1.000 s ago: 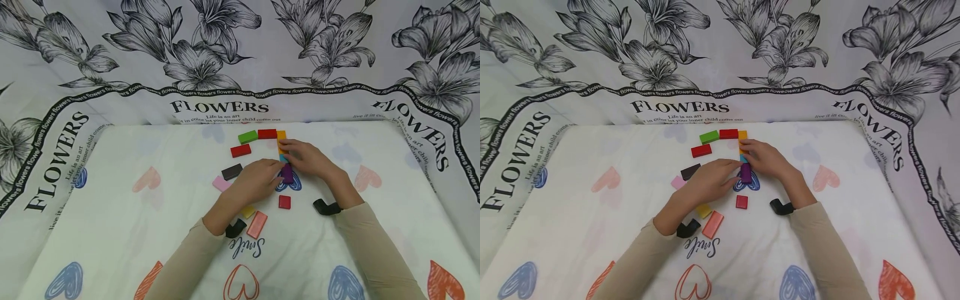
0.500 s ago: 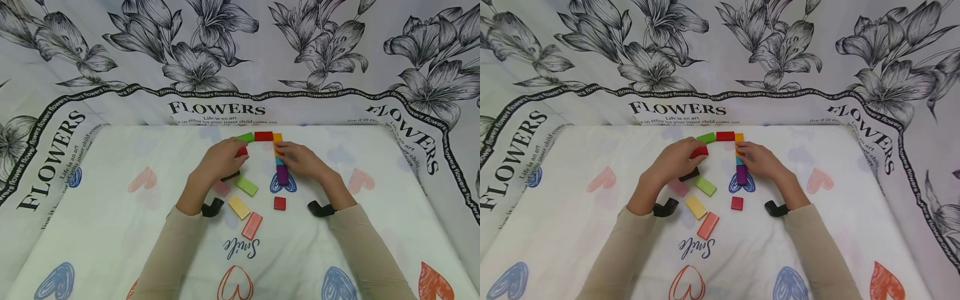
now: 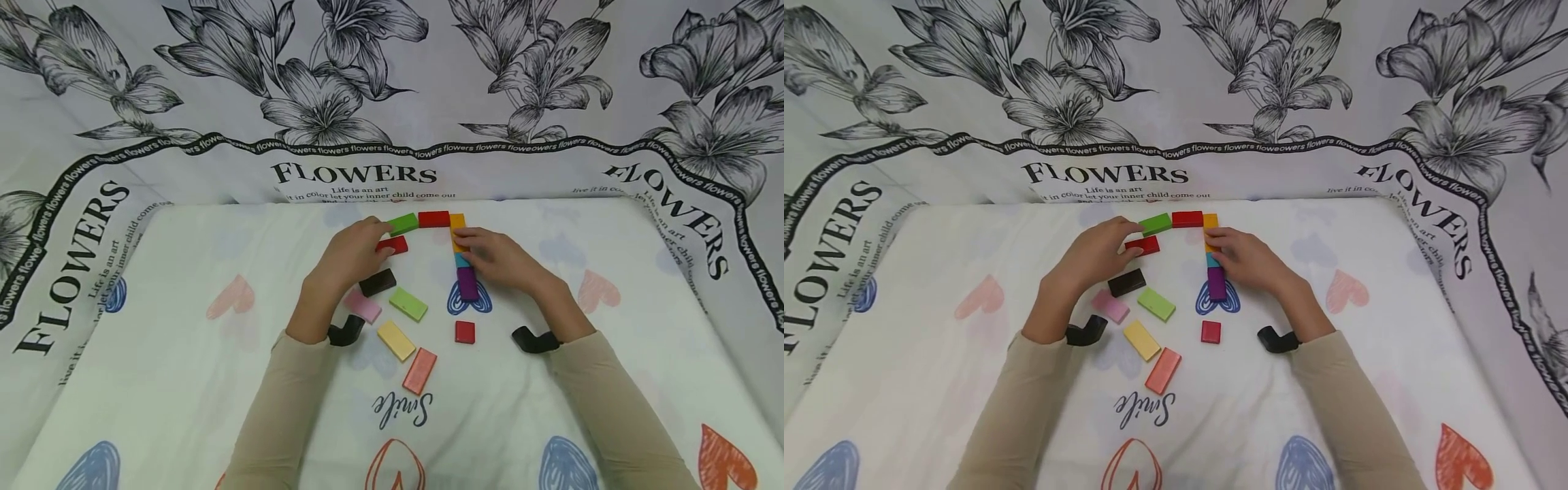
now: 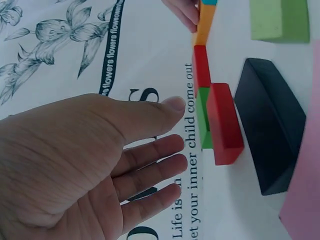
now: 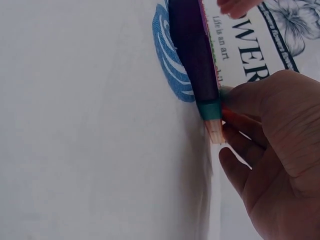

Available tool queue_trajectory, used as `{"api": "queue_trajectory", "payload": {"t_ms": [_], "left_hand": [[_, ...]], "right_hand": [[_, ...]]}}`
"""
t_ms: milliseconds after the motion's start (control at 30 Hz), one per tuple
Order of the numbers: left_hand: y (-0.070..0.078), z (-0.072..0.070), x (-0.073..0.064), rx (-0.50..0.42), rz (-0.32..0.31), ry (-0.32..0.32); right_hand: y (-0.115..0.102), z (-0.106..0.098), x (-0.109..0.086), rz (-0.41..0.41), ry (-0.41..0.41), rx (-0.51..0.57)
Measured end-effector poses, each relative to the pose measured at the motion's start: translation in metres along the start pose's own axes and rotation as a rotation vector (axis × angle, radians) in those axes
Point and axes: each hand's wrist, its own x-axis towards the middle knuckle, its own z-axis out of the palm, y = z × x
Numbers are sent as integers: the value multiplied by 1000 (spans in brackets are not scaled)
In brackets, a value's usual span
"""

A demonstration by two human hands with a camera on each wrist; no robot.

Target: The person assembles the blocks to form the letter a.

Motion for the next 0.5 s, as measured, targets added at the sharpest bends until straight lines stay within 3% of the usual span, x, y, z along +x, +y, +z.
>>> {"api": "queue_trajectory", "payload": {"t_ms": [200, 500], "left_hand": [[-9, 2, 1, 20, -38, -13], [-7, 13, 7, 29, -10, -31]], "right_hand": [[-2, 1, 4, -7, -2, 0], [-3, -1, 0, 22, -12, -23]]}}
